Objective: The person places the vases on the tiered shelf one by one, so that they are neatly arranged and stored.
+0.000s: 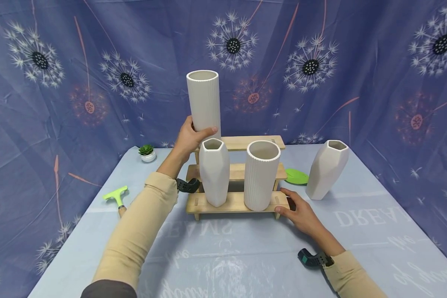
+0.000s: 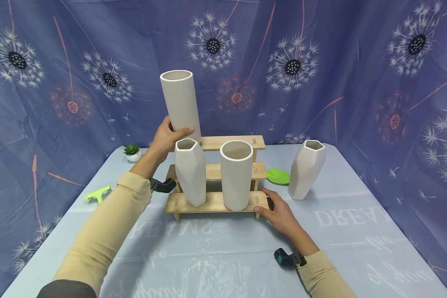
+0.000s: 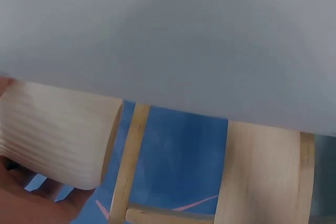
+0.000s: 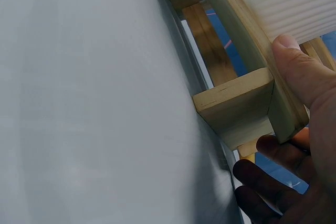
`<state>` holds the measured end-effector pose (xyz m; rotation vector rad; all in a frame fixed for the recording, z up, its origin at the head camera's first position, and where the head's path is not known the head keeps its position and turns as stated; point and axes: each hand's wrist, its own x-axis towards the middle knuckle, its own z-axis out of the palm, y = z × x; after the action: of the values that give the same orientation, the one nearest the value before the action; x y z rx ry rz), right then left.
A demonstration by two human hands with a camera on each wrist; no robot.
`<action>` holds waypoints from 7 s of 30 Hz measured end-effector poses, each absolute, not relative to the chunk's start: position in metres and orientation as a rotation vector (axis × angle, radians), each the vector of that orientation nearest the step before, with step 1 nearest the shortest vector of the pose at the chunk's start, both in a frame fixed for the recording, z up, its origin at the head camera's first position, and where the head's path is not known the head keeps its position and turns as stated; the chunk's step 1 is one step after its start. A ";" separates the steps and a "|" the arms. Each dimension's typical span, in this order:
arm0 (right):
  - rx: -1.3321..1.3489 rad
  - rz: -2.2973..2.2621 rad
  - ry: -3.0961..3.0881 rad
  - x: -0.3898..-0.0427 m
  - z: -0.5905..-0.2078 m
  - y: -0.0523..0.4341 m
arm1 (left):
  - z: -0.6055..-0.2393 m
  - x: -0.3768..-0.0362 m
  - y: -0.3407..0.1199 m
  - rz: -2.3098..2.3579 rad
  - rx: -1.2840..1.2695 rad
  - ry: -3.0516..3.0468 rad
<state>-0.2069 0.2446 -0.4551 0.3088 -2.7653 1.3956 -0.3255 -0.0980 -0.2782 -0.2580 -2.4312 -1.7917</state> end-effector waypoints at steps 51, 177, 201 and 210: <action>0.300 1.399 -2.778 -0.207 -0.457 0.244 | -0.285 -0.329 -0.094 -1.775 -0.269 -2.543; 0.275 1.286 -2.808 -0.201 -0.446 0.251 | -0.443 -0.207 -0.153 -1.838 -0.254 -2.658; 0.112 1.101 -2.773 -0.183 -0.435 0.293 | -0.443 -0.207 -0.153 -1.840 -0.213 -2.672; 0.079 1.039 -2.719 -0.179 -0.437 0.310 | -0.443 -0.207 -0.153 -1.815 -0.215 -2.679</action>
<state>-0.1788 0.3098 -0.4374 0.0795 -2.7187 1.0393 -0.2074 -0.1527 -0.4430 -0.2154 -2.6792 -1.8150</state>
